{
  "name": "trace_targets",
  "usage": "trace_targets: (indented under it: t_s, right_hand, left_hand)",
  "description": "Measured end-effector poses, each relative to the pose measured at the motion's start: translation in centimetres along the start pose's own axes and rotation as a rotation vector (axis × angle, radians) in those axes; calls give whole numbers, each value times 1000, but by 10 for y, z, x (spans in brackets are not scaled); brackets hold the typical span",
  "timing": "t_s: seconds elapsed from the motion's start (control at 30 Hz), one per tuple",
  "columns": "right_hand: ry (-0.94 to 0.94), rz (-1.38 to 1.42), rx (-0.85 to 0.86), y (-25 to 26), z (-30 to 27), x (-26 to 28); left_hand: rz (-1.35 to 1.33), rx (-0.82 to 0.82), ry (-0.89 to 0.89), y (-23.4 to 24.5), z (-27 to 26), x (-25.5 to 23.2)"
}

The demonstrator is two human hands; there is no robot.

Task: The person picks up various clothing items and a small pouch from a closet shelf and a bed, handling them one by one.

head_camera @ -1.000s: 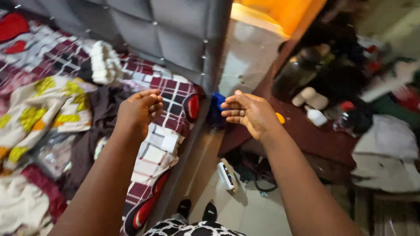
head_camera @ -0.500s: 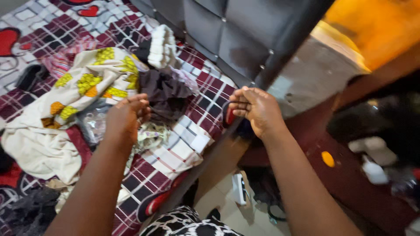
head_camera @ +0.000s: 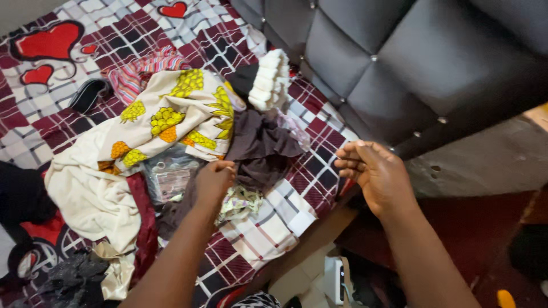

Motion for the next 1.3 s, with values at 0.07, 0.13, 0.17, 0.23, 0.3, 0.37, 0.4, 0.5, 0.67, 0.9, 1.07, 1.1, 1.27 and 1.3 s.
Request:
trace_targets:
  t_s: [0.07, 0.13, 0.17, 0.23, 0.3, 0.37, 0.4, 0.5, 0.67, 0.9, 1.07, 1.1, 1.27, 1.3]
  right_hand:
    - [-5, 7, 34, -8, 4, -2]
    - [-28, -13, 24, -10, 2, -3]
    - [-39, -30, 2, -10, 1, -4]
    - [-56, -33, -14, -11, -1, -9]
    - [-67, -37, -30, -12, -3, -15]
    - [-105, -64, -29, -16, -4, -24]
    - [-104, -63, -28, -16, -6, -27]
    - [-163, -112, -8, -15, -9, -35]
    - [-203, -175, -53, -4, -15, -39]
    - [-302, -217, -128, -3, -8, -46]
    - [-238, -130, 12, -27, 1, -61]
    - [-237, -132, 13, -31, 4, -63]
    - [-262, -184, 60, -50, 15, -63]
    - [-266, -183, 58, -54, 19, -60]
  left_hand:
    - [473, -143, -383, 6, 13, 15]
    - [522, -208, -415, 15, 29, 24]
    - [570, -260, -457, 16, 34, 22]
    - [735, -331, -444, 7, 47, 7]
    - [940, -370, -541, -15, 54, -22]
    - [980, -339, -651, -36, 58, -44]
    - [1140, -254, -695, -44, 64, -49]
    - [1303, -199, -816, -38, 103, -45]
    - [912, -60, -729, 35, 182, -60]
    - [156, -644, -932, 199, 213, -218]
    - [1245, -691, -336, 220, 218, -216]
    - [1416, -597, -196, 220, 227, -196]
    - [1001, -99, -796, 112, 273, -66]
    - [860, 31, -884, 84, 270, -48]
Point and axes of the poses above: each hand's wrist, its own z-axis towards the middle knuckle, its own y-axis out of the back of the hand, x = y × z, the point moved 2 cm from there along z, towards the middle knuckle, and after that the axes turned 14 degrees about -z, right-handed, at the moved point
